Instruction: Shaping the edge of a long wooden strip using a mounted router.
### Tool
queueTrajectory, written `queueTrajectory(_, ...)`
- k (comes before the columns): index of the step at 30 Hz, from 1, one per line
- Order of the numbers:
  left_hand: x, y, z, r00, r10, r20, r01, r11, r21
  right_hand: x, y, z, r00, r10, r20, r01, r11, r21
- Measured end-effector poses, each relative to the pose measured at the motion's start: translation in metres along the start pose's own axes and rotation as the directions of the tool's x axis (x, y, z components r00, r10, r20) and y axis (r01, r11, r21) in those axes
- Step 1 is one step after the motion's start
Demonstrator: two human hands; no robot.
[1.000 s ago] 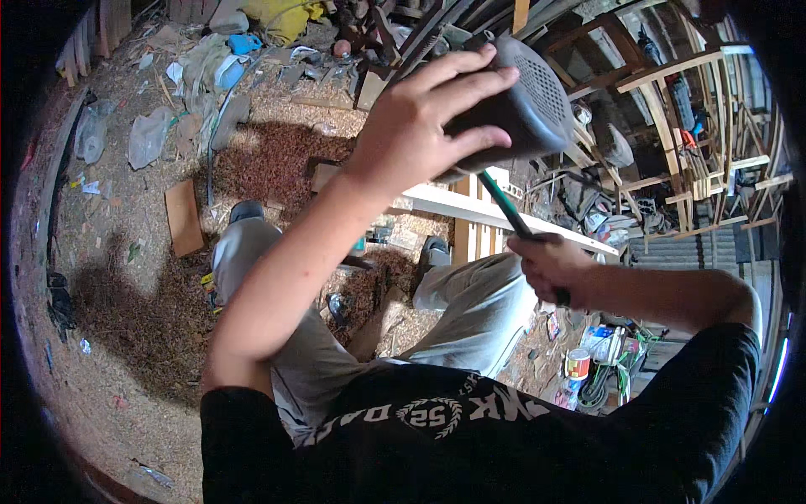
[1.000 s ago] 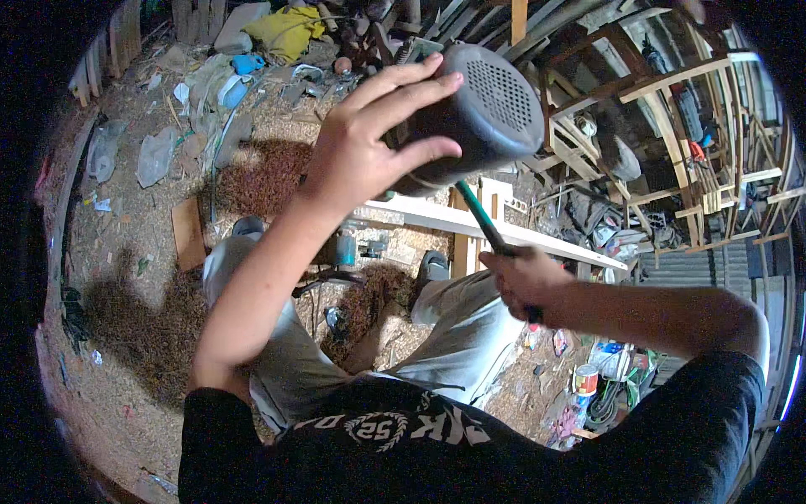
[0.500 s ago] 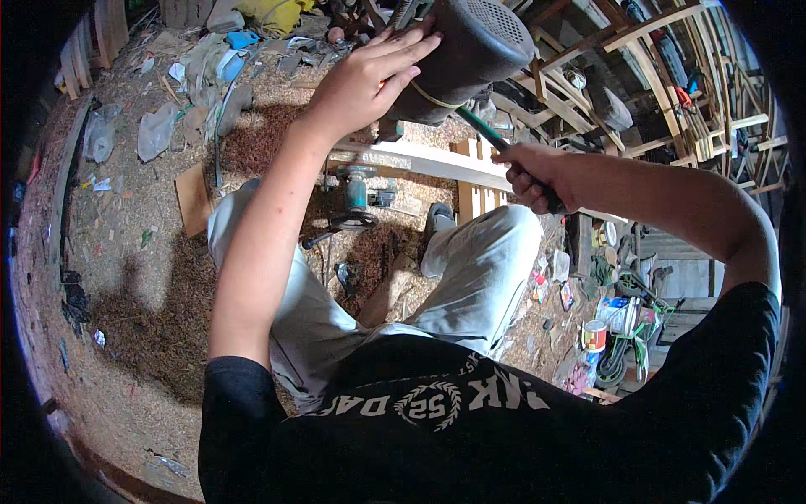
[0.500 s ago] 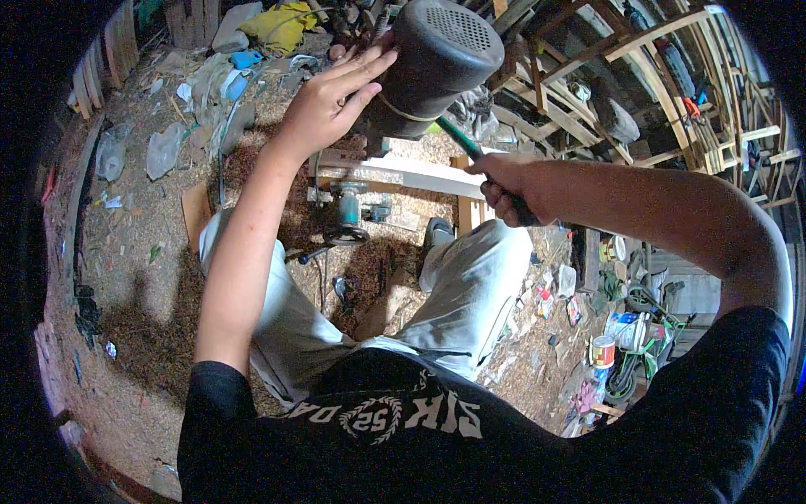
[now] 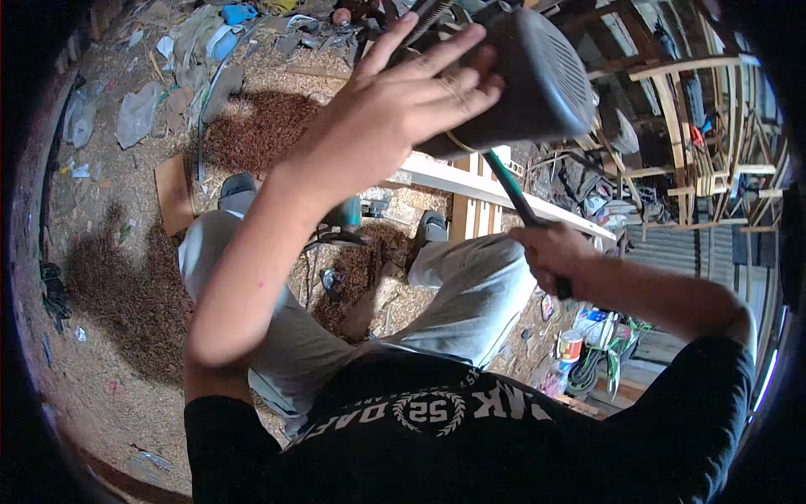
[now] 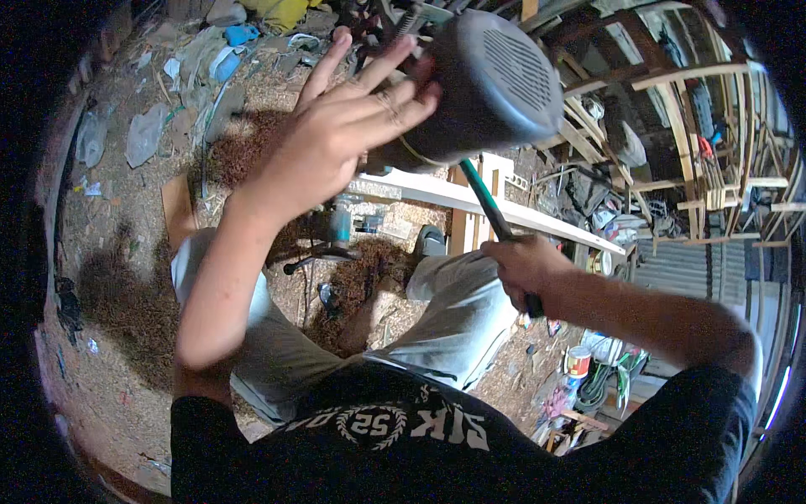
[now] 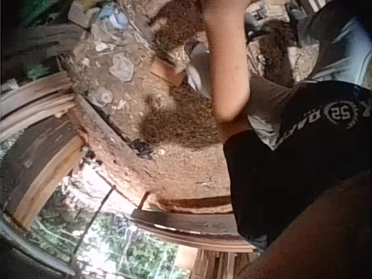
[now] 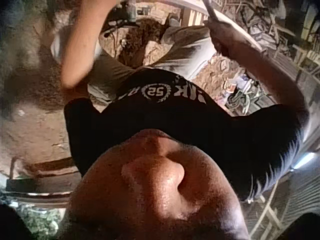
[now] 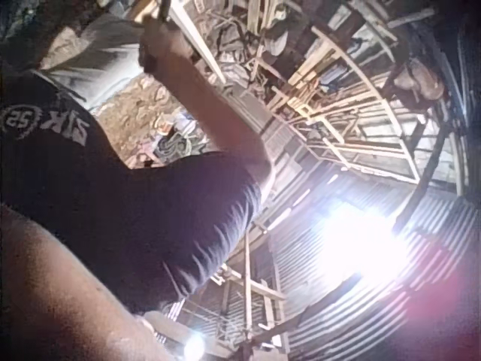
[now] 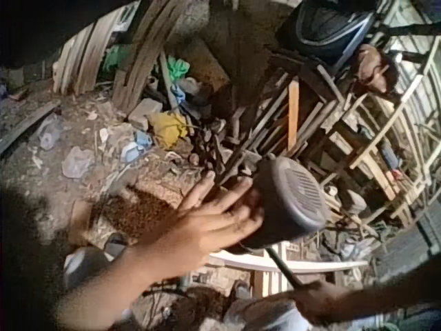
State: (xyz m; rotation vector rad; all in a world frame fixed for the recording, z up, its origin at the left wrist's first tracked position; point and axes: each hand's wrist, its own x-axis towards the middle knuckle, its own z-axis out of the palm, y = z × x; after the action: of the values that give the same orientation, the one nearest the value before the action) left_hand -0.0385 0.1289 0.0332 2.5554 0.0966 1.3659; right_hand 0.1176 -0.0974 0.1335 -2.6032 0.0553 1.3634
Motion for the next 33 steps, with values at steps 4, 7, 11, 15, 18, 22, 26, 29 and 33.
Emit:
queueTrajectory(4,0.005,-0.008,-0.015,0.991,0.118,-0.065,-0.123,0.989,-0.081,0.005,0.024,0.034,0.986,-0.029,-0.166,0.016,0.997,-0.081)
queueTrajectory(7,0.009,-0.023,-0.006,0.972,0.204,-0.118,-0.222,0.963,-0.156,0.026,0.057,0.062,0.983,-0.081,-0.162,0.095,0.992,0.082)
queueTrajectory(11,0.004,-0.012,-0.018,0.977,0.184,-0.112,-0.191,0.980,-0.057,0.042,0.077,0.065,0.977,-0.171,-0.130,0.184,0.978,0.101)
queueTrajectory(15,-0.014,-0.006,-0.007,0.995,0.071,-0.070,-0.074,0.996,-0.044,0.042,0.061,0.063,0.964,-0.200,-0.177,0.222,0.969,0.111)
queueTrajectory(18,-0.020,0.006,0.001,0.998,0.045,0.048,-0.046,0.999,0.018,0.050,0.057,0.047,0.970,-0.219,-0.110,0.229,0.969,0.091)
queueTrajectory(22,-0.023,0.010,0.016,0.995,0.035,0.094,-0.038,0.999,0.034,0.048,0.053,0.042,0.974,-0.195,-0.116,0.205,0.975,0.082)
queueTrajectory(26,-0.023,0.007,0.025,0.997,0.063,0.046,-0.067,0.994,0.089,0.045,0.049,0.042,0.971,-0.204,-0.122,0.209,0.978,0.022)
queueTrajectory(29,-0.019,0.010,0.025,0.998,0.061,0.015,-0.063,0.994,0.093,0.043,0.046,0.044,0.973,-0.191,-0.133,0.197,0.979,0.040)
queueTrajectory(33,-0.026,0.016,0.025,0.999,-0.033,0.020,0.030,0.991,0.130,0.050,0.047,0.047,0.975,-0.173,-0.140,0.180,0.983,0.033)
